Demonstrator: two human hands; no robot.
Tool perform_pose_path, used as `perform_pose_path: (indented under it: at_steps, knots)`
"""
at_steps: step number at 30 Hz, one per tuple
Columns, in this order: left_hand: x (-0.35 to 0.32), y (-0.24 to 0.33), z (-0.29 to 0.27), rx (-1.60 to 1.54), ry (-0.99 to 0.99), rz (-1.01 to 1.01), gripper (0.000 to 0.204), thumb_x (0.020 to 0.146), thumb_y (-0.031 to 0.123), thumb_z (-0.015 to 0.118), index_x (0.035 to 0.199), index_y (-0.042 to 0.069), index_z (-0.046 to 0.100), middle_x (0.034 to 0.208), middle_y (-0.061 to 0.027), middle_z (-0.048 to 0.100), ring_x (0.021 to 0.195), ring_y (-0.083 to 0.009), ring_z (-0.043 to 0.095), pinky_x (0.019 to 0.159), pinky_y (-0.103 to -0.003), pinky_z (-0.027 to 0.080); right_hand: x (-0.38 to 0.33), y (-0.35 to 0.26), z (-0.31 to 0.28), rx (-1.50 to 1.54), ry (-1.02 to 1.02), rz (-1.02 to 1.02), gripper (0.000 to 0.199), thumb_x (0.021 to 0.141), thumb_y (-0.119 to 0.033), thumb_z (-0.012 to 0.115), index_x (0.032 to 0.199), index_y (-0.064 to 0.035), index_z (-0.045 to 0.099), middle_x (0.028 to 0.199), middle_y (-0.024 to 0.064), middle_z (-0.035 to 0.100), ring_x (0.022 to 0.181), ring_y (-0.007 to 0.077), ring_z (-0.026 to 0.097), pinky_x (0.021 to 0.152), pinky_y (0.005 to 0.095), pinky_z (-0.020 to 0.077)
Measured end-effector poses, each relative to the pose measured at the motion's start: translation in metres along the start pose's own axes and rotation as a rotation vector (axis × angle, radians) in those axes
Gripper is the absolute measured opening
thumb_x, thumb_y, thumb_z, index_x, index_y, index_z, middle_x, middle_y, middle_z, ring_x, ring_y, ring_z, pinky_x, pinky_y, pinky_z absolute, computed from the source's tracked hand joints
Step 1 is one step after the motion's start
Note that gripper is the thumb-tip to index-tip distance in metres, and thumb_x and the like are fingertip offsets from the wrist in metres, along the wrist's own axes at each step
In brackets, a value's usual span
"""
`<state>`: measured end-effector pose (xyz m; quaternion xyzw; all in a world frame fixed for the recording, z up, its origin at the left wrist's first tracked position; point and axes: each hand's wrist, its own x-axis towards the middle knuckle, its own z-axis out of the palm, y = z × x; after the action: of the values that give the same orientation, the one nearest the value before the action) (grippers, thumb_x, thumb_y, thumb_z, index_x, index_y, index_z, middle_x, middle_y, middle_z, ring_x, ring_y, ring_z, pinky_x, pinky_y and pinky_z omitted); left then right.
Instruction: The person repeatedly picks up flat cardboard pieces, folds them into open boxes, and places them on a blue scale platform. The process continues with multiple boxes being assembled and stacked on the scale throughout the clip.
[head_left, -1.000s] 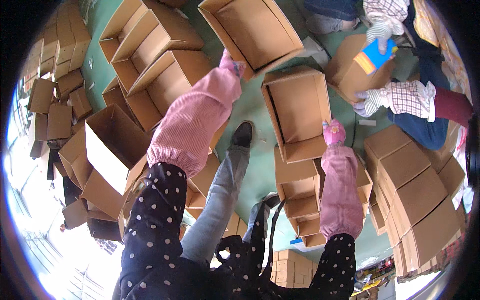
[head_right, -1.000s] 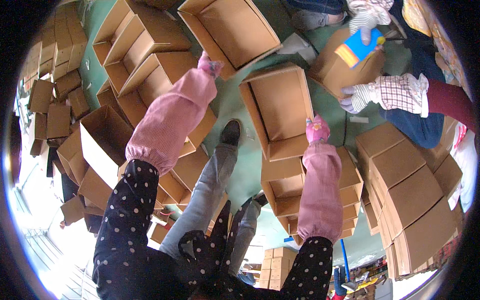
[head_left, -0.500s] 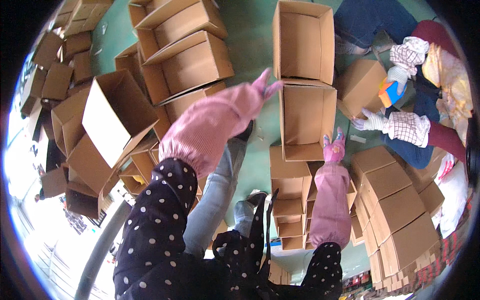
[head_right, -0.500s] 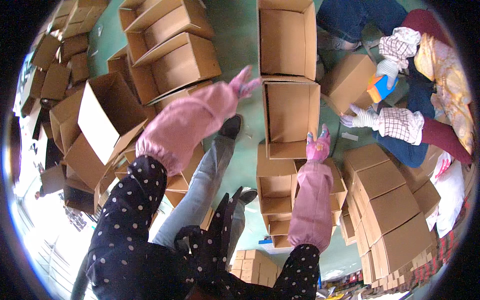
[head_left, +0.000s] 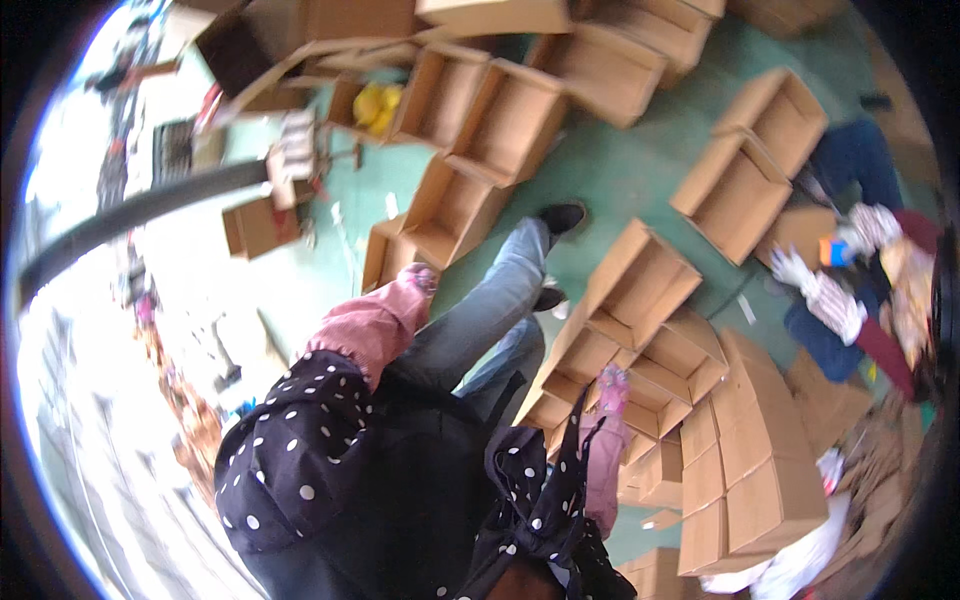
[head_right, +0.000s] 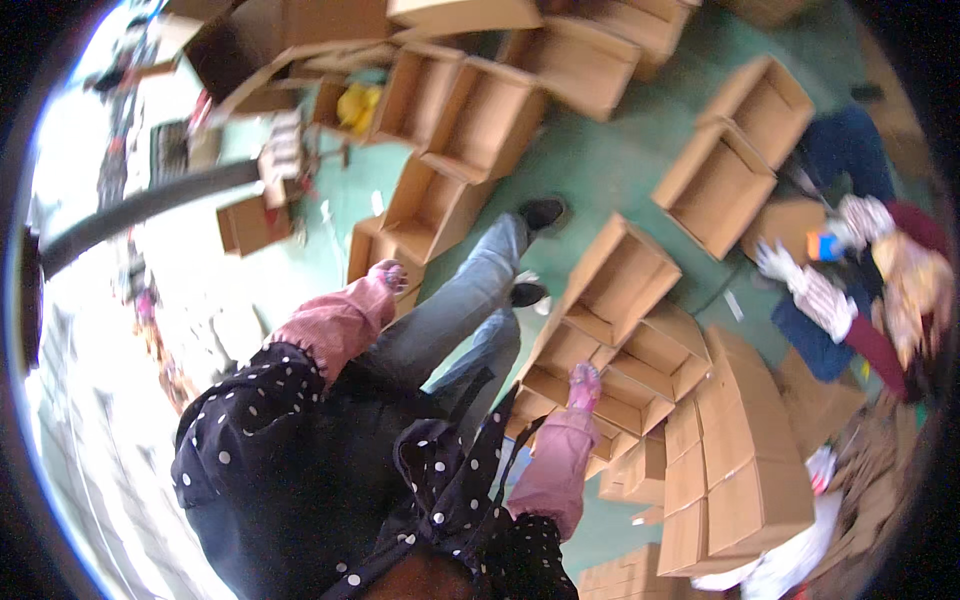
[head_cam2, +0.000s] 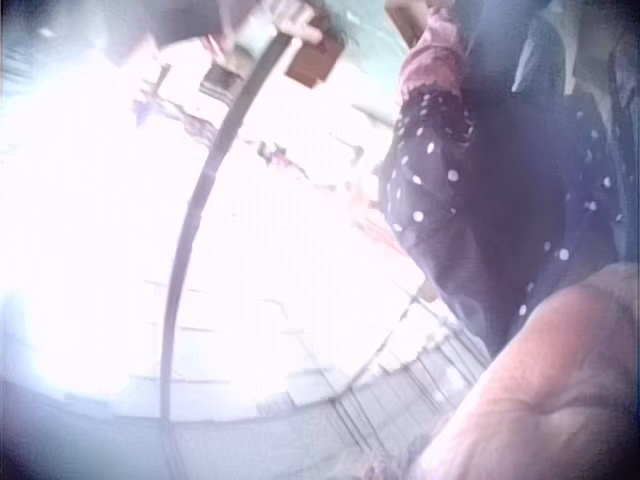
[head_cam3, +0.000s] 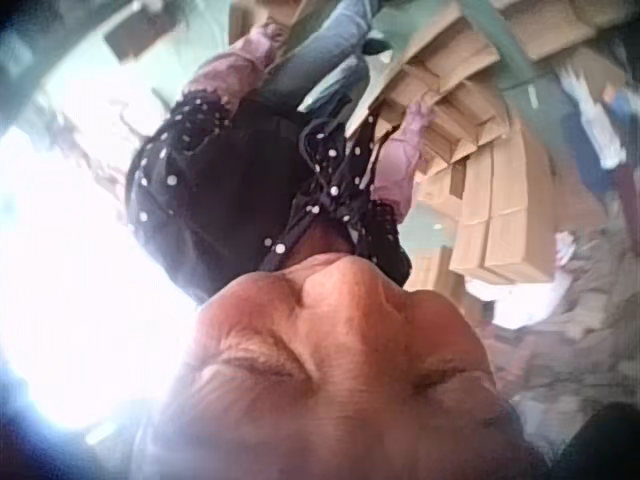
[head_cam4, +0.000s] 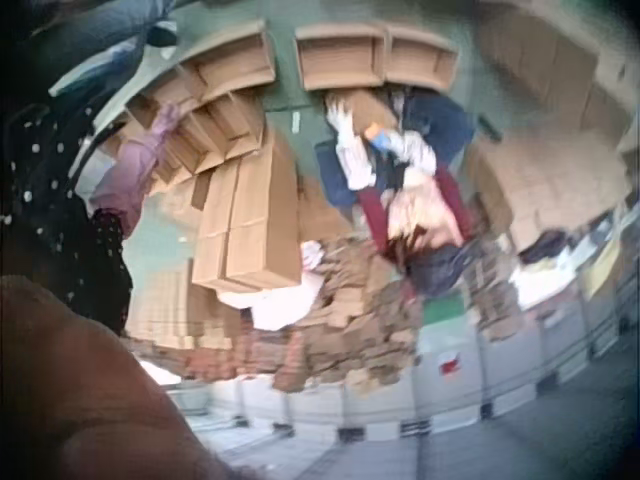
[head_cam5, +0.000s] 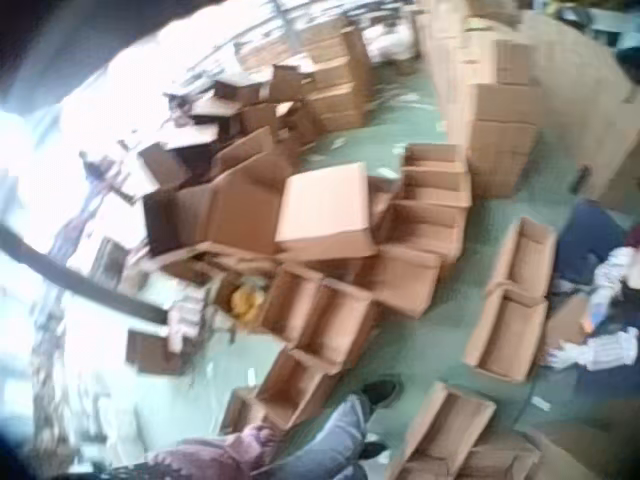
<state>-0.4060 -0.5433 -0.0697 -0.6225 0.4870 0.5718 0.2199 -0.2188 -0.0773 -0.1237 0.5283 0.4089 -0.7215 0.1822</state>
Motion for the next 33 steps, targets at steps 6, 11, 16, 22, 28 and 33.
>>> perform_pose_path:
  at_steps: [6,11,16,22,28,33]
  knots:
    - [-0.008,-0.094,-0.049,0.290,-0.005,0.021,0.021,0.080,0.013,0.050,0.099,0.006,0.048,0.079,-0.0098,0.057,0.064,-0.0235,0.057,0.053,-0.036,0.046,-0.019,0.054,0.007,-0.241,0.015,0.152,0.011,0.078,-0.012,0.052,0.086,-0.0051,0.053,0.069,0.0016,0.053,0.056,0.0113,0.049,0.050,0.0221,0.0407]
    - [-0.016,-0.122,-0.088,0.214,-0.029,-0.067,0.021,0.081,0.013,0.047,0.100,0.007,0.048,0.082,-0.0076,0.058,0.065,-0.0183,0.057,0.054,-0.030,0.046,0.022,0.070,0.088,-0.488,-0.219,-0.050,0.026,0.078,-0.014,0.050,0.100,0.0000,0.050,0.082,0.0070,0.056,0.068,0.0170,0.054,0.059,0.0269,0.0452]
    - [-0.022,-0.134,-0.128,0.107,-0.066,-0.144,0.022,0.081,0.013,0.046,0.102,0.006,0.048,0.085,-0.0076,0.058,0.069,-0.0177,0.058,0.058,-0.030,0.047,0.044,0.125,0.219,-0.002,-0.507,0.399,0.031,0.075,-0.011,0.054,0.103,0.0009,0.049,0.087,0.0080,0.055,0.068,0.0154,0.054,0.059,0.0240,0.0449]
    - [-0.017,-0.162,-0.213,0.136,0.055,-0.232,0.022,0.082,0.013,0.045,0.103,0.005,0.047,0.087,-0.0085,0.058,0.070,-0.0188,0.058,0.058,-0.030,0.047,0.011,0.221,0.308,-0.643,-0.449,0.206,0.021,0.074,-0.013,0.057,0.092,-0.0020,0.055,0.077,0.0010,0.057,0.059,0.0074,0.050,0.052,0.0188,0.0396]
    - [0.013,-0.184,-0.262,0.125,0.126,-0.326,0.029,0.082,0.013,0.045,0.109,0.006,0.042,0.088,-0.0077,0.058,0.073,-0.0197,0.058,0.059,-0.031,0.047,-0.015,0.248,0.278,-0.604,-0.359,0.226,0.005,0.073,-0.010,0.051,0.071,-0.0056,0.050,0.065,-0.0026,0.049,0.056,0.0066,0.047,0.050,0.0209,0.0376]
    - [0.019,-0.185,-0.274,0.235,0.061,-0.166,0.032,0.081,0.012,0.046,0.112,0.005,0.042,0.091,-0.0089,0.057,0.075,-0.0201,0.058,0.061,-0.031,0.047,-0.019,0.277,0.243,-0.457,-0.328,0.194,0.007,0.074,-0.011,0.051,0.076,-0.0044,0.054,0.067,-0.0008,0.052,0.057,0.0082,0.049,0.051,0.0209,0.0390]
